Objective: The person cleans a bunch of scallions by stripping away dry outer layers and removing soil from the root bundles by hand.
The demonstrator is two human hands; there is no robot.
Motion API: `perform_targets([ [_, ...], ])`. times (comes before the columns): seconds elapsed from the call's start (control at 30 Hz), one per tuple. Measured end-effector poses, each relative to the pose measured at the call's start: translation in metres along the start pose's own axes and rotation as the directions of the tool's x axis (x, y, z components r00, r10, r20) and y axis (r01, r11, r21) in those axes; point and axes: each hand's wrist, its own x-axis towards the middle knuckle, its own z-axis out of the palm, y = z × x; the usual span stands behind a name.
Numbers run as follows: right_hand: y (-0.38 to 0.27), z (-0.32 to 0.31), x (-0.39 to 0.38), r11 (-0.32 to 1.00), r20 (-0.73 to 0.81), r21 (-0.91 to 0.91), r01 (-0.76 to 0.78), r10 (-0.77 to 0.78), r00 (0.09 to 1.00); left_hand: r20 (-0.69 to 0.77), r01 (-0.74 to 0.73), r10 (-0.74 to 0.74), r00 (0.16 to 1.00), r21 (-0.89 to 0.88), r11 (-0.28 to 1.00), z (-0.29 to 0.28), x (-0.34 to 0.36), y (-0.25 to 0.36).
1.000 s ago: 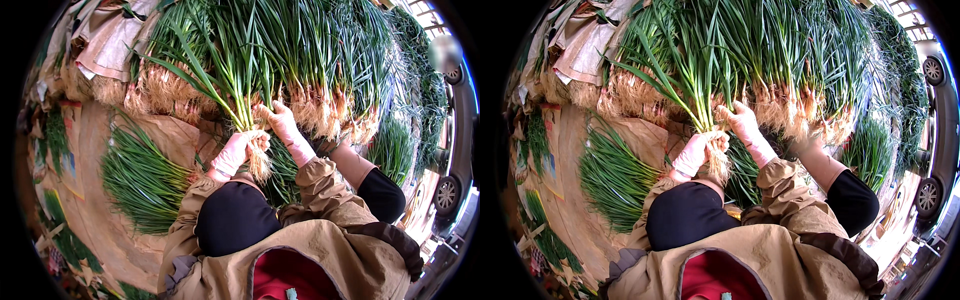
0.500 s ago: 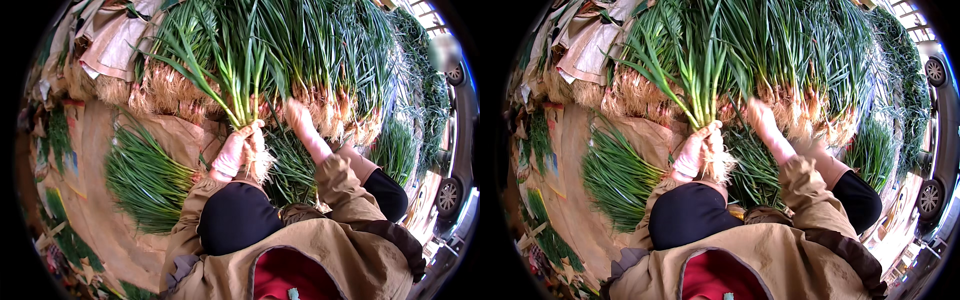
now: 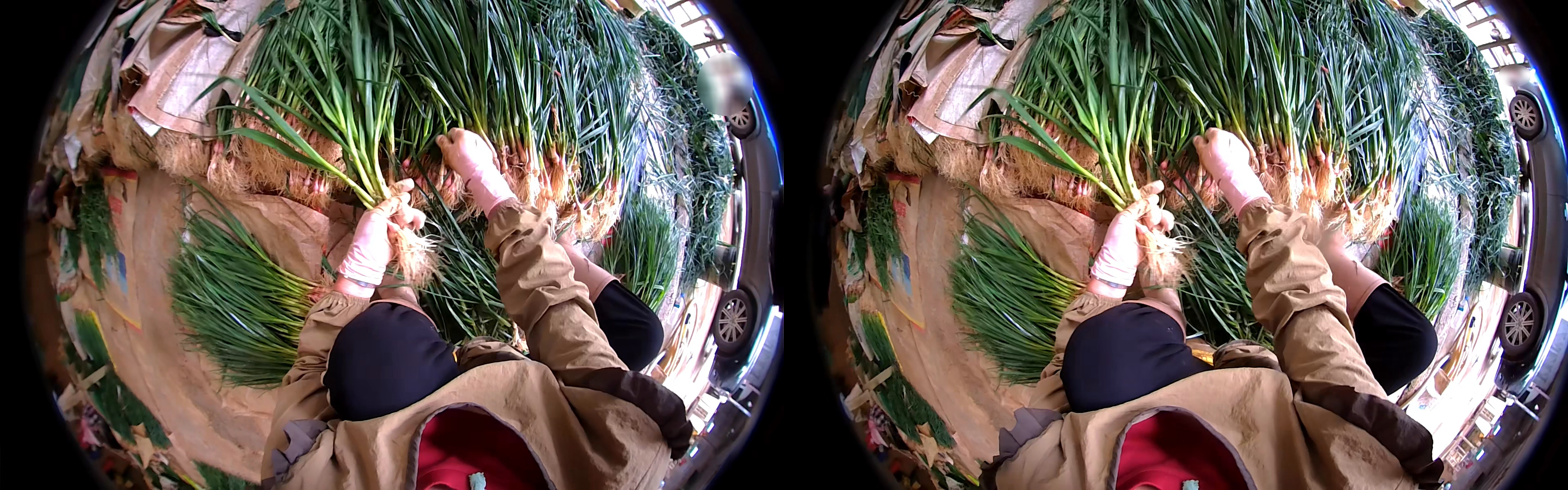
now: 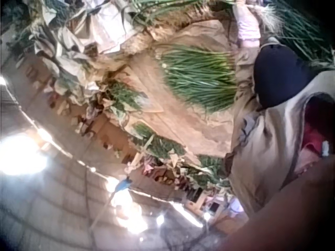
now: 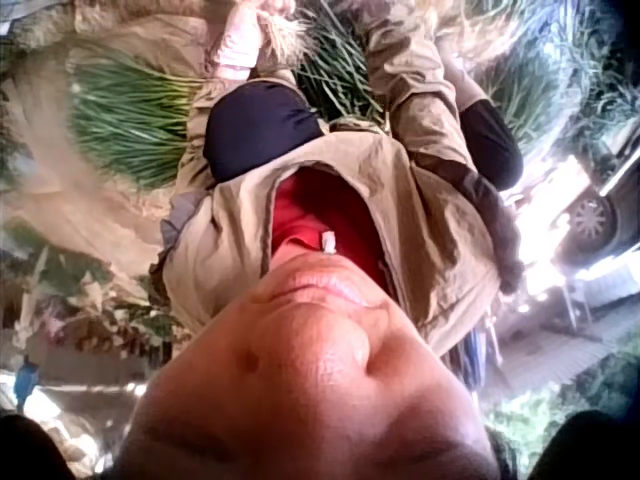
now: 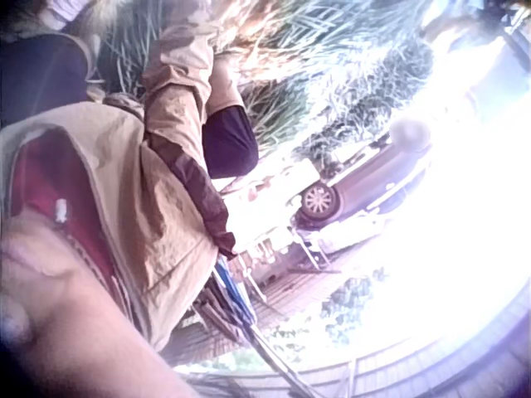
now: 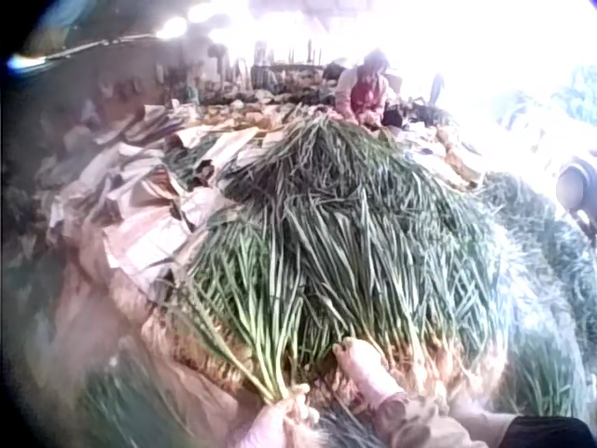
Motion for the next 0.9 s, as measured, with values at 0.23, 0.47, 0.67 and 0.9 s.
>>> perform_targets([
  [0.23, -0.021, -0.001, -0.071, 0.624, 0.486, 0.695, -0.357, -0.043, 0.873, -0.166, 0.184, -0.160, 0.973, 0.143, 0.972, 0.001, 0.005, -0.010],
  [0.47, -0.021, 0.000, -0.065, 0.098, 0.541, 0.841, -0.532, -0.119, 0.833, 0.056, 0.207, -0.201, 0.978, -0.135, 0.969, -0.003, 0.000, -0.020],
  [0.67, -0.029, 0.006, -0.075, 0.853, -0.094, 0.493, 0.171, -0.144, 0.985, 0.041, 0.193, -0.189, 0.981, -0.095, 0.977, -0.015, 0.006, -0.021],
  [0.9, -0.031, 0.056, -0.074, -0.030, 0.239, 0.971, -0.238, 0.052, 0.970, -0.043, 0.219, -0.234, 0.971, -0.224, 0.950, -0.002, 0.005, -0.020],
])
